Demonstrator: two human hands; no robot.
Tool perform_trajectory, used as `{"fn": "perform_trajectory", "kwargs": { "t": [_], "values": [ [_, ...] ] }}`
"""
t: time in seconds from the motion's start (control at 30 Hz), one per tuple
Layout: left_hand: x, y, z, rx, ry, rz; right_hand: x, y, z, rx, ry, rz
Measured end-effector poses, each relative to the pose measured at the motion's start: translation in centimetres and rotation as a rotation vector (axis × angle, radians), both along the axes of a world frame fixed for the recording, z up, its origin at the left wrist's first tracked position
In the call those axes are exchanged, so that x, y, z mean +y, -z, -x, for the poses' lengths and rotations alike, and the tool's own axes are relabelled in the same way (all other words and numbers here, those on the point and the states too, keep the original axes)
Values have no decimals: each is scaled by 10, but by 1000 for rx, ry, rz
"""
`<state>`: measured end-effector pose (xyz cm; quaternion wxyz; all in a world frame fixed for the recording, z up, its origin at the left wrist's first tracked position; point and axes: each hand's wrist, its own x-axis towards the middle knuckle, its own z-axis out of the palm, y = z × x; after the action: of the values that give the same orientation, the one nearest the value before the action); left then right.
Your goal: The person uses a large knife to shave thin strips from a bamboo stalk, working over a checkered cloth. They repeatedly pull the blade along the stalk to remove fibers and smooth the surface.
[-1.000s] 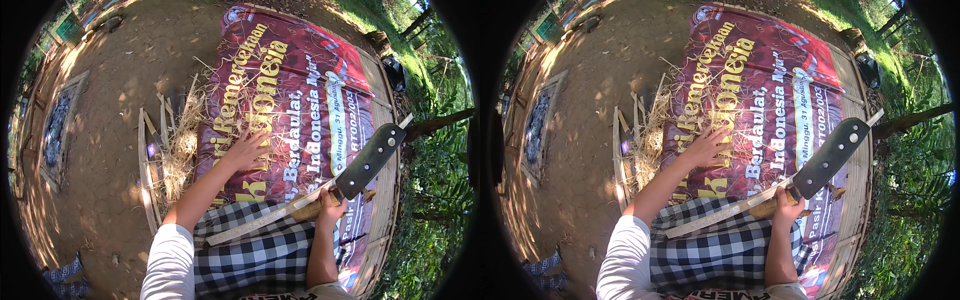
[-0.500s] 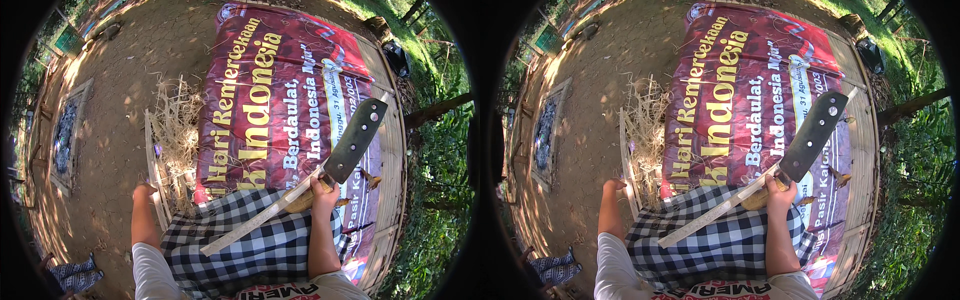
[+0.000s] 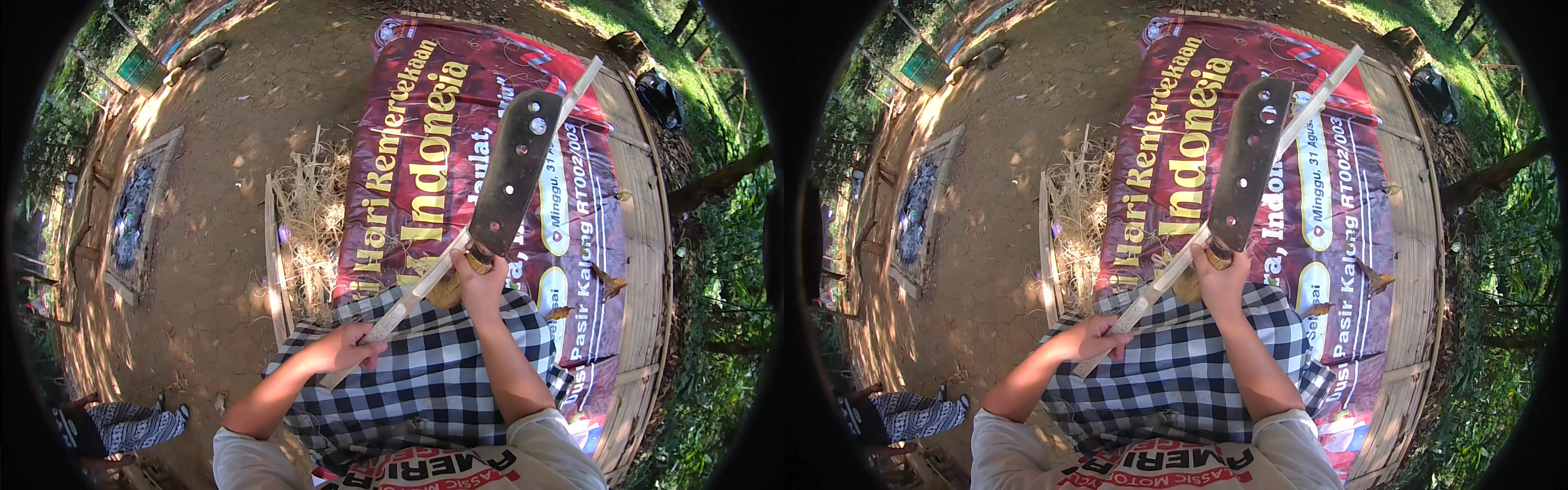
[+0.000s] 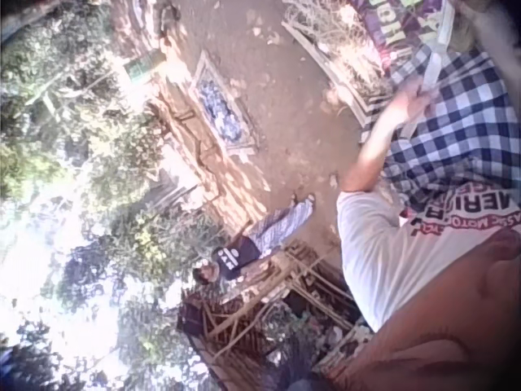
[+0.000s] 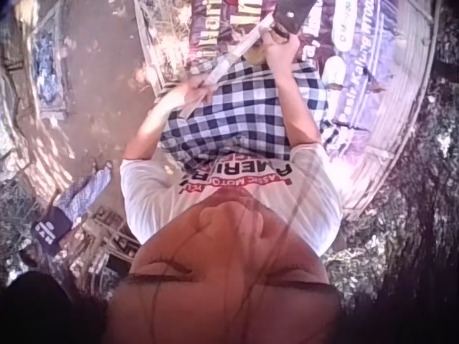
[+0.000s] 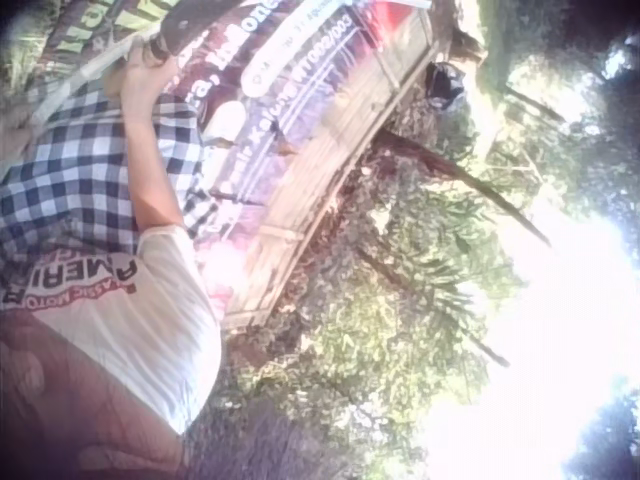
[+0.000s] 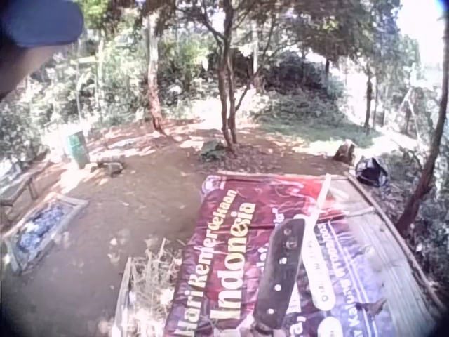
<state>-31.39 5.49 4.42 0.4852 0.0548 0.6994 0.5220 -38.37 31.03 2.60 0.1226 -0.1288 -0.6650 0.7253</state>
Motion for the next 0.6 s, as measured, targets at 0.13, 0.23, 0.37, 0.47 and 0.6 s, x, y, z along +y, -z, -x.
{"fn": "perform_trajectory", "kwargs": {
  "t": [0.13, 0.23, 0.37, 0.47, 0.6],
  "values": [
    [12, -8, -36, -188, -395, -101, 7, -9, -8, -6, -108, -48],
    [15, -18, -51, 5, -441, 71, 32, -25, -16, -16, -209, -37],
    [21, -13, -61, 98, -493, 94, 80, -36, -27, -78, -393, -276],
    [42, -16, -56, 121, -513, 64, 92, -77, -46, -275, -482, -119],
    [77, -10, -46, 269, -421, 42, 116, -100, -65, -318, -566, -138]
  ]
}}
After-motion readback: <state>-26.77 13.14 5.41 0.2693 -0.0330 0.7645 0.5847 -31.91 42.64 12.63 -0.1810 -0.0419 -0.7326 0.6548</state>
